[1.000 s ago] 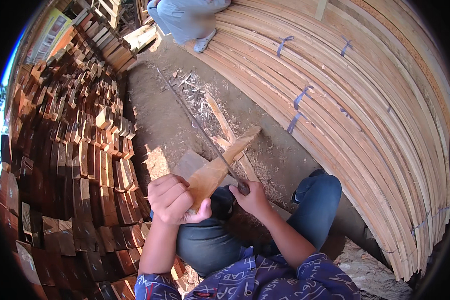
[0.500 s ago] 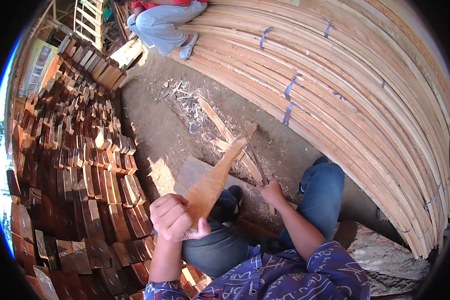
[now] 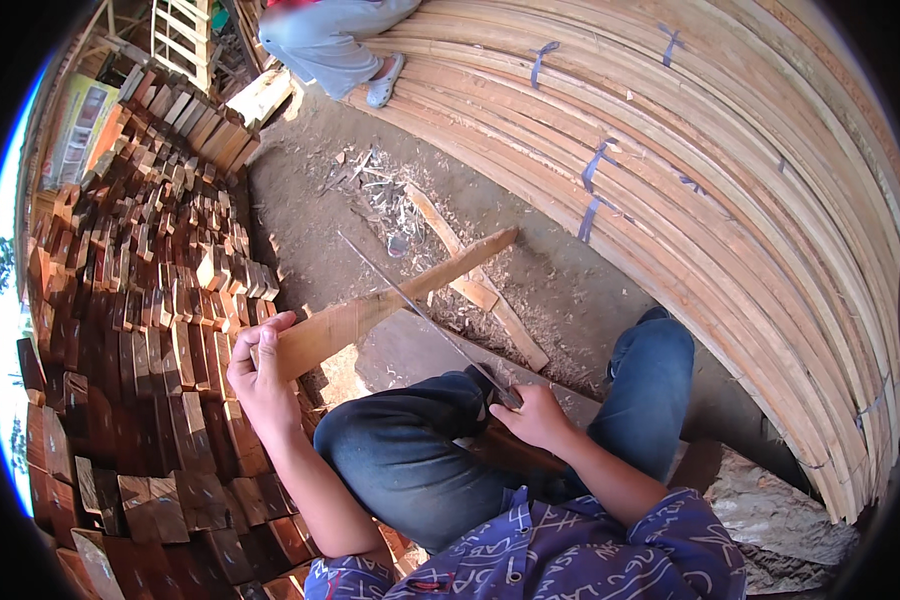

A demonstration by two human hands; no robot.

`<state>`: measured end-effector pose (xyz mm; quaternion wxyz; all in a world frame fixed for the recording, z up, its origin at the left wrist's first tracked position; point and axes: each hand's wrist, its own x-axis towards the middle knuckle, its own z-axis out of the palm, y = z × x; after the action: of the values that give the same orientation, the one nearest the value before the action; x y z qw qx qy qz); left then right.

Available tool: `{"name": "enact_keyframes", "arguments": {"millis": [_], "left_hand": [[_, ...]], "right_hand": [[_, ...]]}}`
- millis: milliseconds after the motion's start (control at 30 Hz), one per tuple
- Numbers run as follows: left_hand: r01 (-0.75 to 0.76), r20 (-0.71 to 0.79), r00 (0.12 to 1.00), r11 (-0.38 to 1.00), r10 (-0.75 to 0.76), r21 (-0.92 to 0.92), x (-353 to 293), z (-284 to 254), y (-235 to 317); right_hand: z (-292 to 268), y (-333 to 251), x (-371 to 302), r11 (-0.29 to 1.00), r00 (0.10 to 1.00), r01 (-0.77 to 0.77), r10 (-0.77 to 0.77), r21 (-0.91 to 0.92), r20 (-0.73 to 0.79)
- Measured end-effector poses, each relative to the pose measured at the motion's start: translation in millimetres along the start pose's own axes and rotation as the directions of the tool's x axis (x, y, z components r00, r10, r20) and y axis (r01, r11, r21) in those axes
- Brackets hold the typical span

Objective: The person sits on the ground and uses a knife to shave and shape a wooden stick. They repeatedly scrape the surface, rotate the stick, and remove wood shavings. Finished wooden planks are stacked nearby.

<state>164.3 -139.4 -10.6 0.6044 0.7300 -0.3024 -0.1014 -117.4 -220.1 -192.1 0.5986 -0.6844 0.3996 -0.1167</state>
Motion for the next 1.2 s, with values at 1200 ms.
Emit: {"name": "enact_keyframes", "arguments": {"millis": [1200], "left_hand": [[-0.151, 0.116, 0.933, 0.663, 0.340, -0.733, -50, 36, 27]], "right_hand": [[-34, -9, -44, 0.995, 0.974, -0.047, 0.067, 0.093, -0.217]]}}
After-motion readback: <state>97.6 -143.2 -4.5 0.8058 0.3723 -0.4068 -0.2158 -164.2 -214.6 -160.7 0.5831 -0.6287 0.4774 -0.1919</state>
